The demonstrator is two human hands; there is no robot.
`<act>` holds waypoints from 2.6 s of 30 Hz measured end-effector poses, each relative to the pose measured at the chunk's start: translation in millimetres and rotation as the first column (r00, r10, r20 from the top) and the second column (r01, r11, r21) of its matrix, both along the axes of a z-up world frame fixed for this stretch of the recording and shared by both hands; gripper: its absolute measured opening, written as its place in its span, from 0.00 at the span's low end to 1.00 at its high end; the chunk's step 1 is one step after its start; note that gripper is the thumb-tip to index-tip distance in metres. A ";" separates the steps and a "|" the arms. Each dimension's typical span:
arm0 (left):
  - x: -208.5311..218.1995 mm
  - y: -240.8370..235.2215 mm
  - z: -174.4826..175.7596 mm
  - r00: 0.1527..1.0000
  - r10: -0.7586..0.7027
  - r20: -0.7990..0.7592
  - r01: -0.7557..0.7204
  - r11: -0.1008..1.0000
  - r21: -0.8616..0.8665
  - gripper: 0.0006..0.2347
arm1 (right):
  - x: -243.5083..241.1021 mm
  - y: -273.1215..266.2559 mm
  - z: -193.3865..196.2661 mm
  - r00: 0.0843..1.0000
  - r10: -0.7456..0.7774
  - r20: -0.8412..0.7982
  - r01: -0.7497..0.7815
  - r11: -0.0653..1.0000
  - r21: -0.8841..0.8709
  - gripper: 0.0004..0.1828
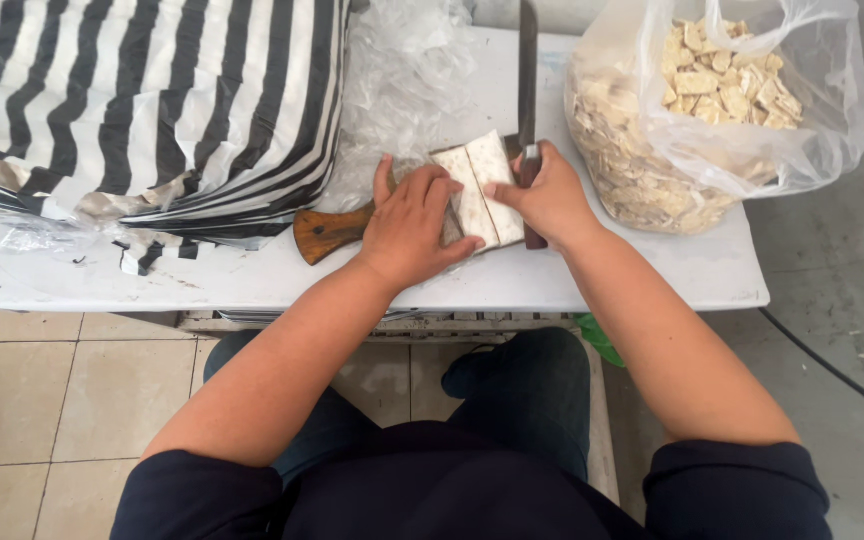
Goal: The person slices a white frozen block into thin pieces on a wooden cutting board using a knife. The slices are then transferred into a clear plastic bag. The person repeats the slicing process with another block.
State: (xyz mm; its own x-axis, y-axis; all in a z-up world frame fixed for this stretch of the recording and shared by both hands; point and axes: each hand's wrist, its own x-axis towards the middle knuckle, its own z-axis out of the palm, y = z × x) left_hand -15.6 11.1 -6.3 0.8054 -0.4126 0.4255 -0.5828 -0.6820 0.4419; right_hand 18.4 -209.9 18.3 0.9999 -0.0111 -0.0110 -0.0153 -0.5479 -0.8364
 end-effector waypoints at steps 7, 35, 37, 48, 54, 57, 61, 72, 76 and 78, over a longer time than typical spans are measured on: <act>3.4 1.5 20.1 0.981 0.160 0.110 -0.128 0.960 -0.248 0.27 | 19.2 -3.0 19.9 0.991 0.132 -0.034 -0.086 0.799 0.595 0.24; 120.9 -39.6 7.1 0.827 -0.475 -0.301 -0.248 0.173 -0.953 0.15 | 71.3 9.8 11.0 0.984 0.157 0.081 -0.146 0.467 0.872 0.20; 122.2 -40.3 4.6 0.801 -0.540 -0.259 -0.258 0.079 -0.963 0.15 | 70.7 10.2 13.0 0.985 0.159 0.063 -0.132 0.478 0.868 0.18; 121.4 -40.8 2.6 0.928 -0.313 -0.203 -0.199 0.048 -0.979 0.15 | 75.1 4.2 2.2 0.994 0.088 0.066 -0.100 0.482 0.871 0.16; 115.2 -33.8 9.2 0.959 -0.279 -0.047 -0.049 0.000 -0.999 0.14 | 85.2 -4.7 -3.5 0.999 -0.019 0.031 -0.017 0.518 0.855 0.17; 111.6 -30.8 15.0 0.982 -0.190 -0.017 -0.016 0.008 -1.000 0.14 | 93.8 -9.5 -11.0 0.998 -0.057 -0.015 0.042 0.504 0.863 0.15; 105.1 -19.1 28.1 0.995 -0.077 0.058 0.058 -0.005 -0.998 0.16 | 102.6 -16.5 -21.2 0.993 -0.114 -0.036 0.092 0.527 0.845 0.14; 89.6 -28.8 26.0 0.649 -0.526 -0.550 0.423 0.850 -0.313 0.23 | 108.3 -34.7 -16.9 0.994 0.094 -0.061 0.025 0.341 0.940 0.17; 97.0 -31.9 11.1 0.705 -0.441 -0.556 0.282 0.893 -0.351 0.32 | 104.4 -29.9 -14.6 0.999 0.048 -0.026 0.006 0.370 0.929 0.20; 104.0 -31.7 6.4 0.723 -0.426 -0.544 0.146 0.864 -0.482 0.34 | 101.6 -26.7 -10.7 0.997 0.079 -0.002 -0.028 0.378 0.925 0.22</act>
